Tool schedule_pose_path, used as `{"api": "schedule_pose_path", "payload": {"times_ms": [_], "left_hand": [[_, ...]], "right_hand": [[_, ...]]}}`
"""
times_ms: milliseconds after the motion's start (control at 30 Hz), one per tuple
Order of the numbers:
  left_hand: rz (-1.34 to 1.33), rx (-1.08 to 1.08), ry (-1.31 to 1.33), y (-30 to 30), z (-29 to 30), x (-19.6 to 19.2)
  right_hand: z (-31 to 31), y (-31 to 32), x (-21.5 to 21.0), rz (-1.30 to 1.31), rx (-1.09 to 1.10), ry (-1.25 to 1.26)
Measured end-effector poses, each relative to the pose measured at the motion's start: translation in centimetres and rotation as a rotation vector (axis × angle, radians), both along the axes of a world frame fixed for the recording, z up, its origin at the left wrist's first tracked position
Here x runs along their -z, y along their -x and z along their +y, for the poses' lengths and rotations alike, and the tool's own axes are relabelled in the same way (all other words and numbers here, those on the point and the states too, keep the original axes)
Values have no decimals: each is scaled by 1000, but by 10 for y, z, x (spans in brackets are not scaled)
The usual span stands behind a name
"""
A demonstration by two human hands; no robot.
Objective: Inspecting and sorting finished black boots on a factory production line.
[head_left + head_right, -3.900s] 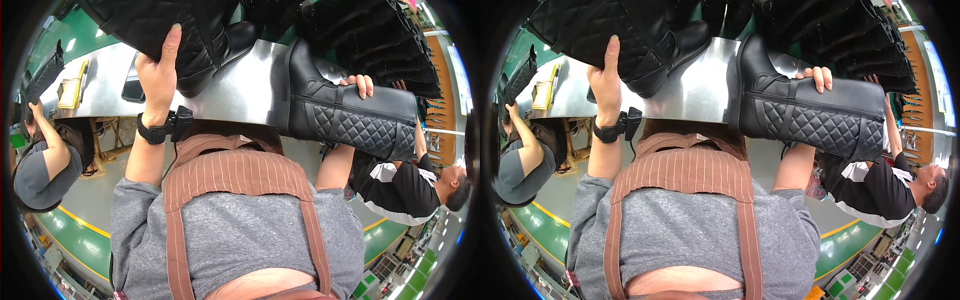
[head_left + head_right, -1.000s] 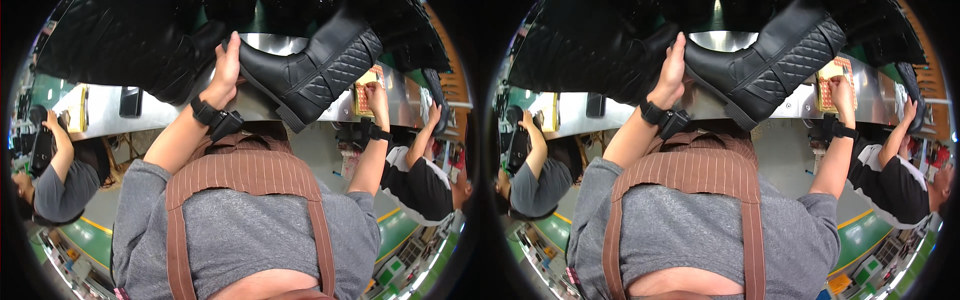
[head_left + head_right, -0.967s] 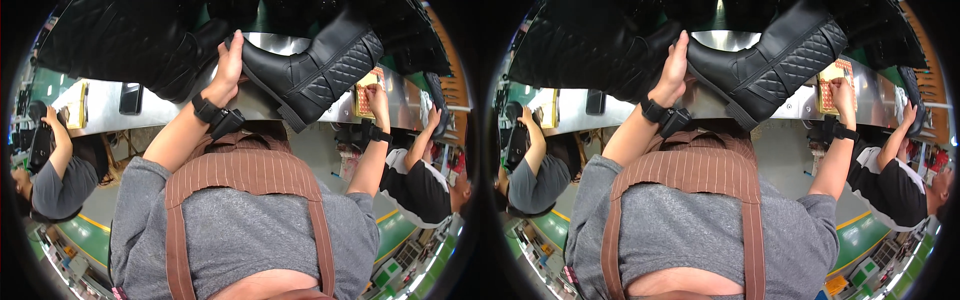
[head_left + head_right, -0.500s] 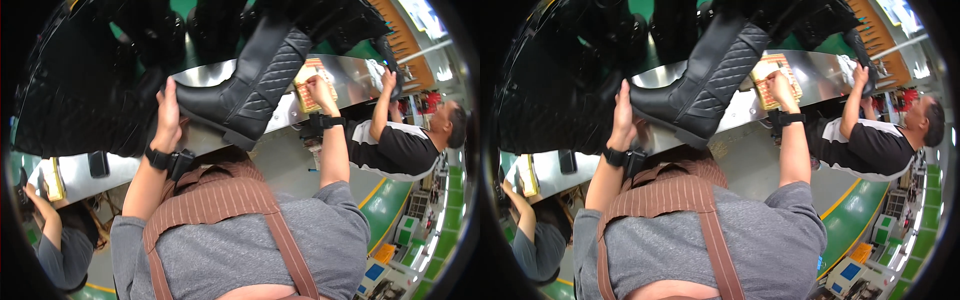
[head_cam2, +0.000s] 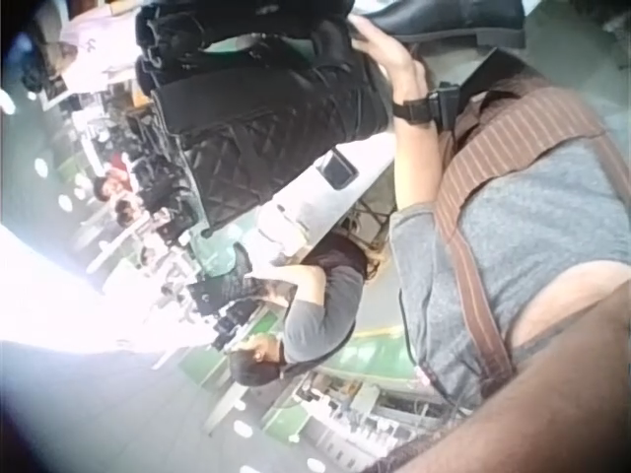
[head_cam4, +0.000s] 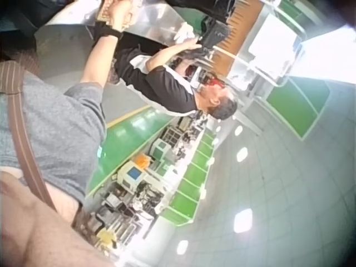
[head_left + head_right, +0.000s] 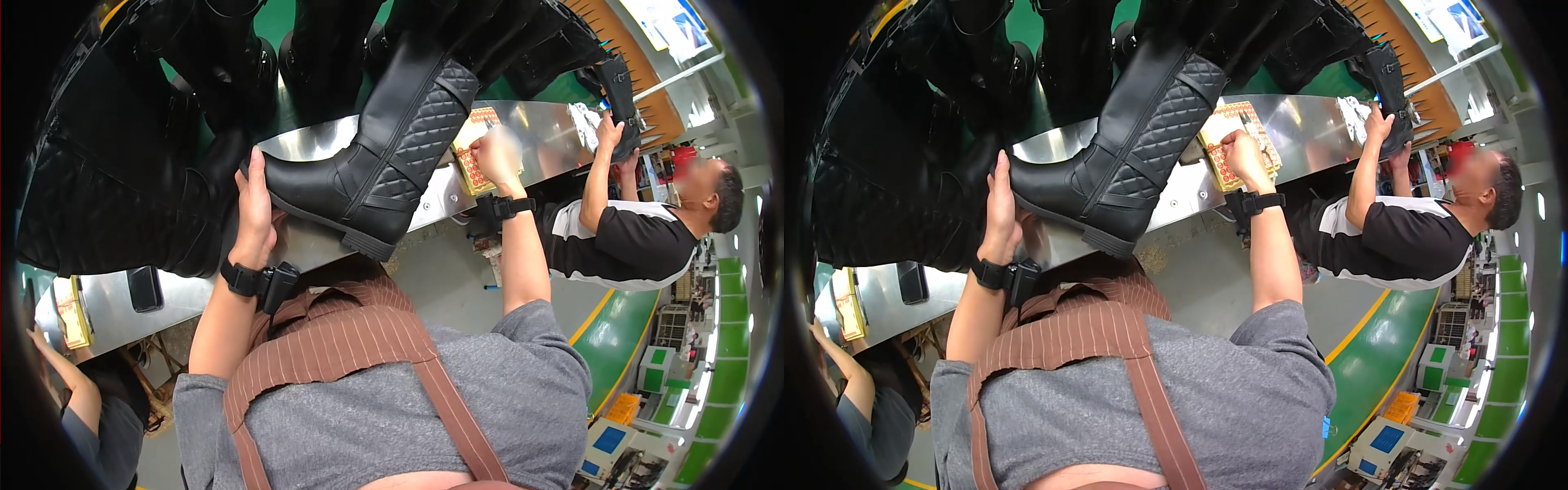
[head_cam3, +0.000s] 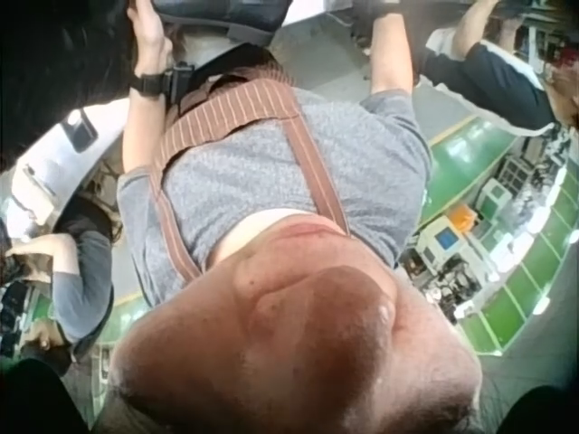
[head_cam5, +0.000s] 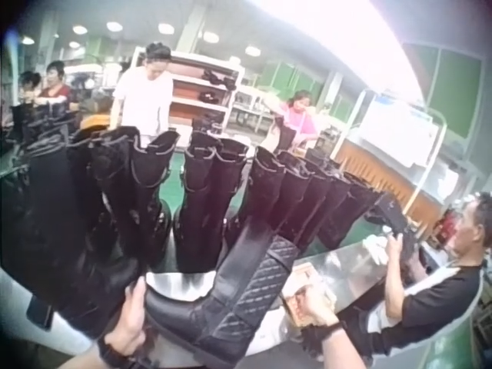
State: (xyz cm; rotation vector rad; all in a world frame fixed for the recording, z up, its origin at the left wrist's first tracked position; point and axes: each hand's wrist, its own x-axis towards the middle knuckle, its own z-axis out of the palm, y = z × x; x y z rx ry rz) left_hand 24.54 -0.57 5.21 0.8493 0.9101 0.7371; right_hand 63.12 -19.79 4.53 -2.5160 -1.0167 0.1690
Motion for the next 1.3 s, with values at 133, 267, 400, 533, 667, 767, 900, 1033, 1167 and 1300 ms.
{"api": "schedule_pose_path", "payload": {"times_ms": [133,267,400,533,667,767,900,1033,1167,1300], "left_hand": [[7,-14,-5,2,6,18],[-32,11,-12,5,5,16],[-24,48,-16,5,0,3],[-7,-1,-13,6,5,15],[-23,-58,13,7,-8,-10],[-13,-118,-112,-1,-7,-1],[-14,-102,-103,-8,-4,9],[43,-89,-68,-3,-5,2],[117,-79,-58,-1,-3,9],[65,-106,-74,4,-6,2]], "right_hand": [[-3,-1,4,-6,-13,0],[-4,-1,2,-24,-47,-21],[-5,-13,11,21,-82,11],[-8,-23,20,245,4,-87],[15,-9,-9,105,2,97],[7,-32,1,-122,-128,215],[-9,-17,5,-217,-79,126],[-4,16,-7,0,115,-293],[33,136,-69,105,-350,-703],[66,237,-95,115,-880,-338]]}}
